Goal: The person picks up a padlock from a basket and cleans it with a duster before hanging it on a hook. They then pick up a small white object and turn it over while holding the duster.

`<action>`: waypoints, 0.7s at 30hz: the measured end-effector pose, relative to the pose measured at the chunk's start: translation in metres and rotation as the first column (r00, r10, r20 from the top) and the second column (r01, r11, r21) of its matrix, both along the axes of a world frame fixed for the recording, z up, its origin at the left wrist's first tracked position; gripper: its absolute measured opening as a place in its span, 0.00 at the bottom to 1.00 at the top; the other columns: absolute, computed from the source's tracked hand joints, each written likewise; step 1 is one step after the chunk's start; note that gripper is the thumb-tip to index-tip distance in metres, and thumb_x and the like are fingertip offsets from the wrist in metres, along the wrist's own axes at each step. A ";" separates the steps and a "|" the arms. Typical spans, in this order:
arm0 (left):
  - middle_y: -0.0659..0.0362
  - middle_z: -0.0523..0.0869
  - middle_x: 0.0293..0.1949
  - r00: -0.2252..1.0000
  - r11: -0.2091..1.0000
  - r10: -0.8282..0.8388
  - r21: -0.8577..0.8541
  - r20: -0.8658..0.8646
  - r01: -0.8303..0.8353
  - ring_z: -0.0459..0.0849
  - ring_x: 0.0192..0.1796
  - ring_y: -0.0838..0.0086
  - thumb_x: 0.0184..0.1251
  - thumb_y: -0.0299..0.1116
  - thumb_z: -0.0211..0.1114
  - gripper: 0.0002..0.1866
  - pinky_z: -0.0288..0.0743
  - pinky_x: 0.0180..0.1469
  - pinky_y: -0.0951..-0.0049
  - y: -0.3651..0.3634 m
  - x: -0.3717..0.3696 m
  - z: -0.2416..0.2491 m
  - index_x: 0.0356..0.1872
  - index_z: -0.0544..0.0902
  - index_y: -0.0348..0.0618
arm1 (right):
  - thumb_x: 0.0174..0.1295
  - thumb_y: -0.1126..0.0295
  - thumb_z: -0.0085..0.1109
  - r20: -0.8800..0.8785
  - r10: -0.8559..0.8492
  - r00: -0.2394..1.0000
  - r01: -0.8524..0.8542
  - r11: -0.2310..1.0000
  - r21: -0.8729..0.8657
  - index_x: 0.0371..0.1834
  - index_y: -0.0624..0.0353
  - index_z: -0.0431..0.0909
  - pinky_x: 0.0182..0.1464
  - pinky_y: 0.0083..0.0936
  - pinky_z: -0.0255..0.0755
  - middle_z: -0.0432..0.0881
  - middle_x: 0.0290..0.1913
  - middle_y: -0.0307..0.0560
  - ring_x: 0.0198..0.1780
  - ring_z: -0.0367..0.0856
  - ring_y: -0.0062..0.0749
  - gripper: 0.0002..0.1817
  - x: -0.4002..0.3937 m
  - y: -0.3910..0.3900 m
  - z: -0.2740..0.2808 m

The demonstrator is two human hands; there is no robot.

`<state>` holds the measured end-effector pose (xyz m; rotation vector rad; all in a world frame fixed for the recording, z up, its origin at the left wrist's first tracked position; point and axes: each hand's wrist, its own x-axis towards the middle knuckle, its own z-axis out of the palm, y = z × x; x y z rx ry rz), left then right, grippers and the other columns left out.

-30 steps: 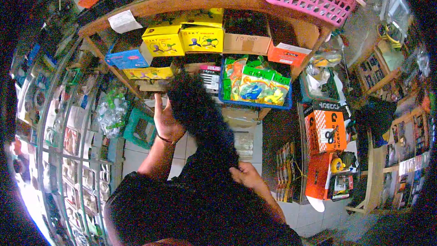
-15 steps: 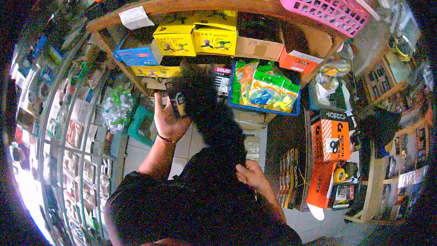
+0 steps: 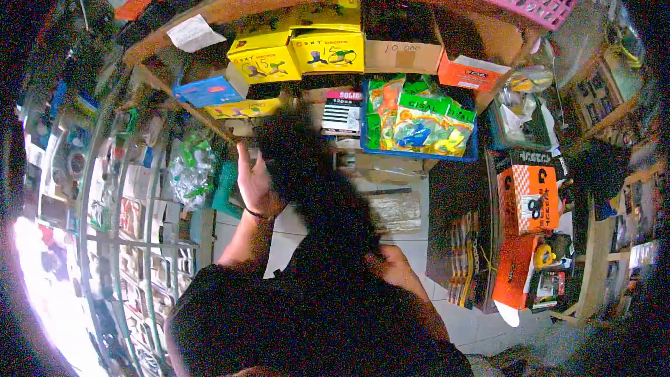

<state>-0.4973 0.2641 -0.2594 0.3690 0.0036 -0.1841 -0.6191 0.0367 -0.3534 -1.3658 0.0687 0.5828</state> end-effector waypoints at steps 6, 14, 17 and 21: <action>0.52 0.63 0.60 0.904 0.958 -0.268 -0.006 0.333 0.286 0.59 0.62 0.56 0.60 0.63 0.28 0.36 0.48 0.62 0.50 0.021 0.013 -0.018 0.61 0.59 0.47 | 0.59 0.70 0.51 0.308 0.278 0.910 -0.187 0.937 -0.295 0.20 0.61 0.68 0.18 0.19 0.55 0.65 0.14 0.33 0.17 0.61 0.17 0.11 0.009 0.009 0.007; 0.53 0.63 0.60 0.958 0.965 -0.249 -0.047 0.143 0.257 0.63 0.59 0.52 0.63 0.54 0.39 0.30 0.51 0.62 0.49 0.073 0.043 -0.017 0.60 0.59 0.46 | 0.60 0.65 0.50 0.103 0.291 0.951 -0.239 0.906 -0.350 0.19 0.57 0.66 0.16 0.17 0.54 0.64 0.12 0.34 0.14 0.60 0.16 0.13 0.026 0.055 0.014; 0.52 0.62 0.60 0.933 0.991 -0.020 0.134 0.360 -0.030 0.64 0.60 0.63 0.64 0.54 0.36 0.30 0.52 0.63 0.58 0.110 0.040 0.004 0.60 0.59 0.44 | 0.60 0.67 0.49 0.032 0.003 0.999 -0.006 0.997 0.079 0.16 0.58 0.66 0.18 0.16 0.55 0.68 0.14 0.37 0.15 0.63 0.18 0.15 0.040 0.100 0.017; 0.52 0.67 0.57 0.973 0.997 -0.037 0.075 0.228 0.020 0.65 0.59 0.57 0.62 0.56 0.38 0.32 0.54 0.61 0.52 0.171 0.048 -0.011 0.59 0.60 0.41 | 0.59 0.64 0.52 0.243 0.434 0.868 -0.326 0.865 -0.382 0.21 0.57 0.69 0.23 0.15 0.59 0.69 0.18 0.33 0.21 0.64 0.15 0.12 0.065 0.147 0.026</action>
